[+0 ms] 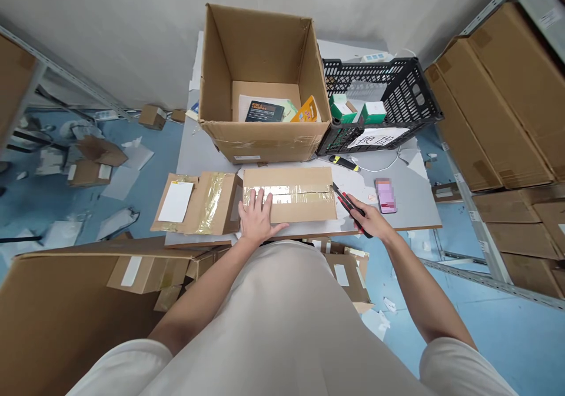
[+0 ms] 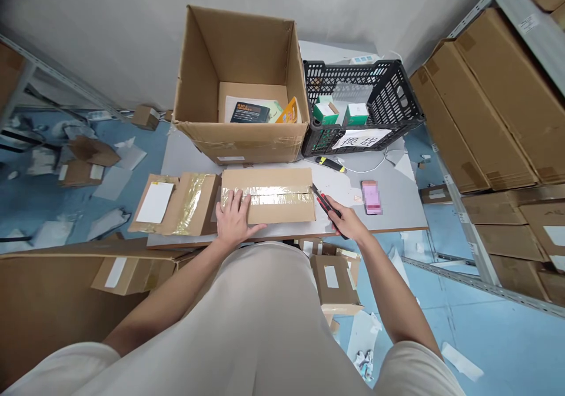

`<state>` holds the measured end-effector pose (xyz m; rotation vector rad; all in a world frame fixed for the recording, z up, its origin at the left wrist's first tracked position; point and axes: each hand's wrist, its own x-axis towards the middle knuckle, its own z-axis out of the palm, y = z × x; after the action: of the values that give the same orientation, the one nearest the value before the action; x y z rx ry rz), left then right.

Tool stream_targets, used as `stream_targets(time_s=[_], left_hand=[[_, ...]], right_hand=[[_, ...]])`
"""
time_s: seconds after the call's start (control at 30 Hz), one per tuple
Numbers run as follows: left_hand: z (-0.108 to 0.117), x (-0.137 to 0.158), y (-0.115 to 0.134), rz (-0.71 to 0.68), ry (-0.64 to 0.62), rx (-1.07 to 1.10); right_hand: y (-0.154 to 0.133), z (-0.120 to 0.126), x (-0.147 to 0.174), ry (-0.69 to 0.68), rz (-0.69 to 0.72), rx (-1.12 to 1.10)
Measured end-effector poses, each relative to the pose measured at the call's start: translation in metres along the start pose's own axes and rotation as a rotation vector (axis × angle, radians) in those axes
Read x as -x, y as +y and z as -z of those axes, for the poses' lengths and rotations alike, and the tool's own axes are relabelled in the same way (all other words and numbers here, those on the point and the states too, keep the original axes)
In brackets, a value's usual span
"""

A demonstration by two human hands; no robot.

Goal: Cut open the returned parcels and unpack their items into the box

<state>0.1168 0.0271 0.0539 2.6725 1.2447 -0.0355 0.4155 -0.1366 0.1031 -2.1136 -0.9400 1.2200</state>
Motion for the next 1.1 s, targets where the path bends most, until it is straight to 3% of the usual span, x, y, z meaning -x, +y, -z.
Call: stream_targets(time_s=[0.17,0.3,0.57,0.87,1.0,1.1], left_hand=[[0.003,0.000,0.002,0.023,-0.045,-0.026],[0.007,0.002,0.003,0.009,-0.099,-0.042],[0.010,0.001,0.004,0.010,-0.131,-0.045],[0.009,0.002,0.003,-0.020,-0.110,-0.014],[0.010,0.003,0.006,-0.013,-0.095,0.013],[0.016,0.002,0.008,0.006,-0.046,0.072]], right_hand=[[-0.002,0.015,0.009,-0.125,0.014,0.230],[-0.004,0.016,0.022,-0.150,-0.001,0.285],[-0.008,-0.018,0.052,0.019,-0.069,0.350],[-0.004,-0.033,0.076,0.118,0.001,0.566],[0.010,-0.031,0.090,0.106,-0.026,0.376],[0.022,-0.031,0.089,0.276,-0.037,0.116]])
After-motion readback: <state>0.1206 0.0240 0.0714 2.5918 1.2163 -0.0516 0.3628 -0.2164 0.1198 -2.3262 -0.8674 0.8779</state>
